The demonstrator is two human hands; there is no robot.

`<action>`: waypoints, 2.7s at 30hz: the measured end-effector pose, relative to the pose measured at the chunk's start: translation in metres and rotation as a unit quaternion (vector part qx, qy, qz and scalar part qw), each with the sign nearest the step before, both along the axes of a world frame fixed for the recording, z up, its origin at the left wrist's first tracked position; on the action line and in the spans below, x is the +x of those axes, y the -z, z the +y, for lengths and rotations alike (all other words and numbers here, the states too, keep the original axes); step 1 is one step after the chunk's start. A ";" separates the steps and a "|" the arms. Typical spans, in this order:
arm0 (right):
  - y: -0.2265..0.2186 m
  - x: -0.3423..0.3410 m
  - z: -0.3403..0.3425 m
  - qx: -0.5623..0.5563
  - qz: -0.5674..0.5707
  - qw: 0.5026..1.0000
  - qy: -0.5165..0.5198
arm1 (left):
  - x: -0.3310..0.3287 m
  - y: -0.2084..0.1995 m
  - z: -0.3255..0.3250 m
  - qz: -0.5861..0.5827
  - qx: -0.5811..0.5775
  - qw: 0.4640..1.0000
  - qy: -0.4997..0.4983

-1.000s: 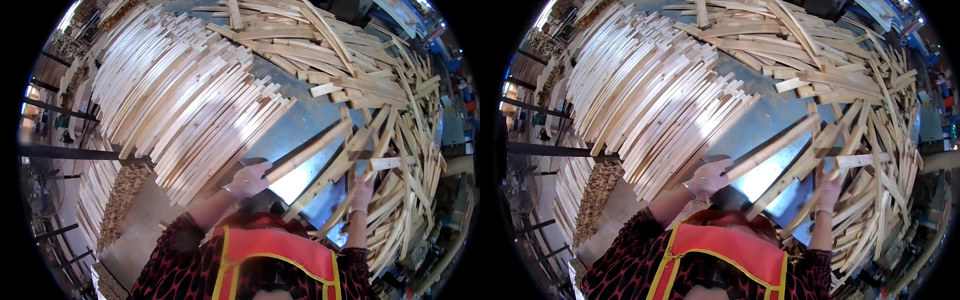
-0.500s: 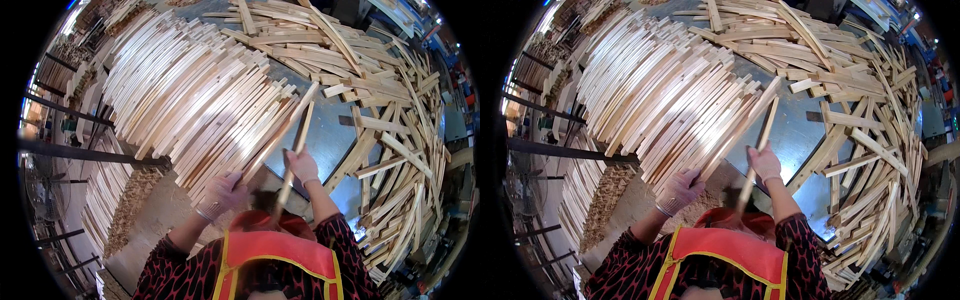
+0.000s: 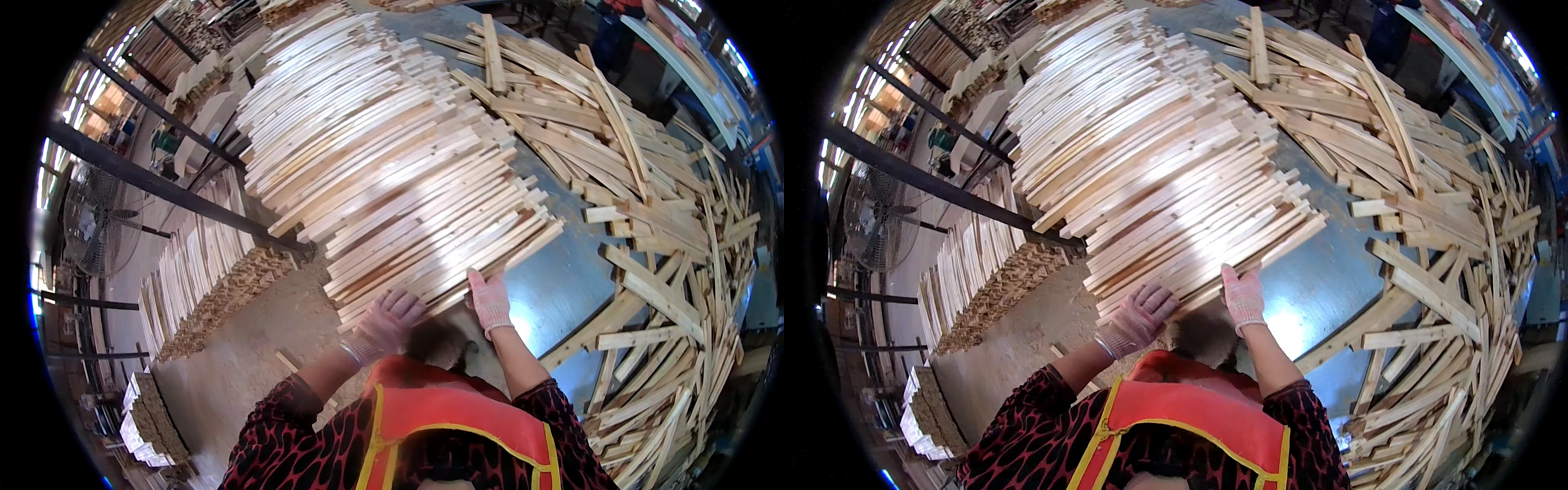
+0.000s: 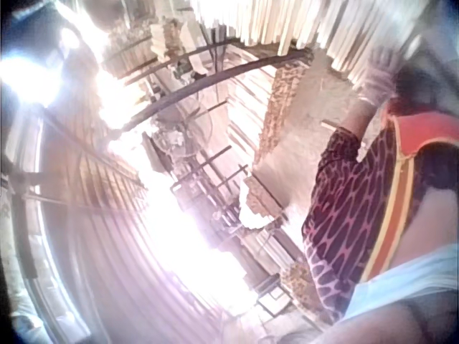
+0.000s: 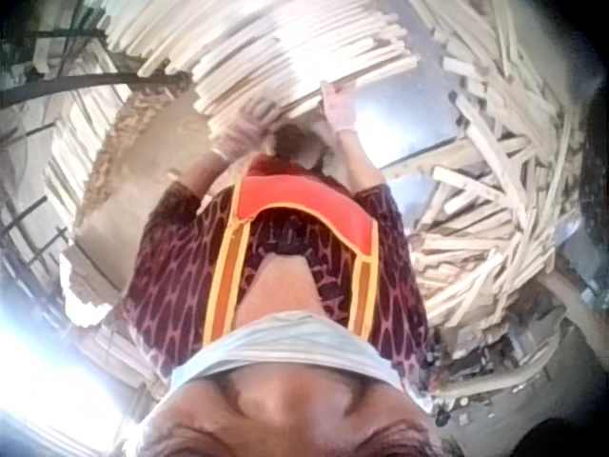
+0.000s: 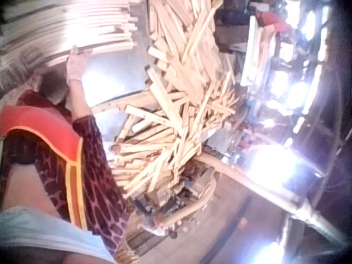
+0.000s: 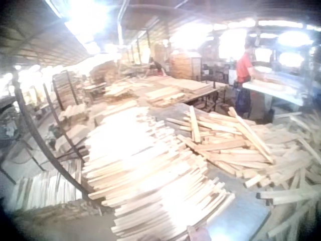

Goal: The person sorts wooden planks on a metal table, picking them up and arranging them into neat stacks. They then carry a stack of planks to a nearby rack and place them on top of other wood. The person returns to the table to continue sorting the remaining planks.

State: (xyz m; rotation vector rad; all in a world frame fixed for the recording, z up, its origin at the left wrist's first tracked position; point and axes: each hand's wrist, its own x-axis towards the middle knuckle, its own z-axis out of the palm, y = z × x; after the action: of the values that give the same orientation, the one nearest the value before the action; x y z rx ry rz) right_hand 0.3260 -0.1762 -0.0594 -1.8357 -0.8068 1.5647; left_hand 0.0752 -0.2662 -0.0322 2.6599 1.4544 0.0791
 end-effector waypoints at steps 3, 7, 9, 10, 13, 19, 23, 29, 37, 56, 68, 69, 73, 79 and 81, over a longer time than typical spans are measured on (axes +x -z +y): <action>-0.006 -0.005 0.004 0.005 -0.018 1.000 -0.012 | -0.023 -0.002 0.013 -0.046 0.023 0.996 -0.072; 0.054 -0.013 -0.020 0.165 -0.232 0.958 -0.031 | -0.055 -0.032 0.126 -0.036 -0.018 0.985 -0.168; 0.036 -0.042 -0.026 0.082 -0.317 0.940 -0.099 | -0.075 -0.015 0.162 -0.039 -0.067 0.978 -0.192; -0.011 -0.058 -0.017 -0.066 -0.287 0.944 -0.151 | -0.084 -0.001 0.174 -0.036 -0.095 0.972 -0.212; -0.007 -0.047 -0.016 -0.092 -0.207 0.969 -0.094 | -0.062 -0.027 0.231 -0.048 -0.297 0.934 -0.192; 0.004 -0.054 -0.019 -0.037 -0.075 0.996 0.040 | -0.020 -0.061 0.258 0.059 -0.336 0.920 -0.194; 0.005 -0.062 -0.024 0.019 -0.046 0.996 0.068 | -0.059 -0.018 0.257 -0.086 -0.320 0.930 -0.158; 0.005 -0.058 -0.034 0.094 0.070 0.983 0.145 | -0.058 -0.058 0.261 -0.163 -0.427 0.880 -0.129; -0.176 -0.003 -0.009 0.357 -0.196 0.908 0.099 | -0.001 -0.161 0.247 -0.674 -0.394 0.623 -0.055; -0.214 -0.004 -0.057 0.397 -0.191 0.893 -0.088 | -0.114 -0.173 0.040 -0.539 -0.008 0.838 -0.085; -0.231 -0.400 -0.159 0.317 -0.026 0.851 -0.417 | -0.417 -0.162 -0.244 -0.375 0.272 0.831 -0.307; -0.233 -0.430 -0.166 0.299 -0.010 0.853 -0.428 | -0.441 -0.173 -0.264 -0.365 0.272 0.827 -0.329; -0.234 -0.549 -0.183 0.293 0.006 0.838 -0.460 | -0.529 -0.172 -0.309 -0.322 0.294 0.794 -0.424; -0.101 -0.700 -0.129 0.249 0.221 0.807 -0.488 | -0.652 -0.154 -0.332 -0.273 0.260 0.775 -0.508; -0.100 -0.770 -0.138 0.218 0.264 0.791 -0.507 | -0.695 -0.144 -0.339 -0.268 0.237 0.760 -0.542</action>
State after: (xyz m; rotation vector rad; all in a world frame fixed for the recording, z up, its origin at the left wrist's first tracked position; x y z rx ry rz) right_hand -0.4442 -0.3141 0.0411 -0.4909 -1.8223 2.0807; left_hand -0.6199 -0.6055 0.1118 1.3381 2.6585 1.2925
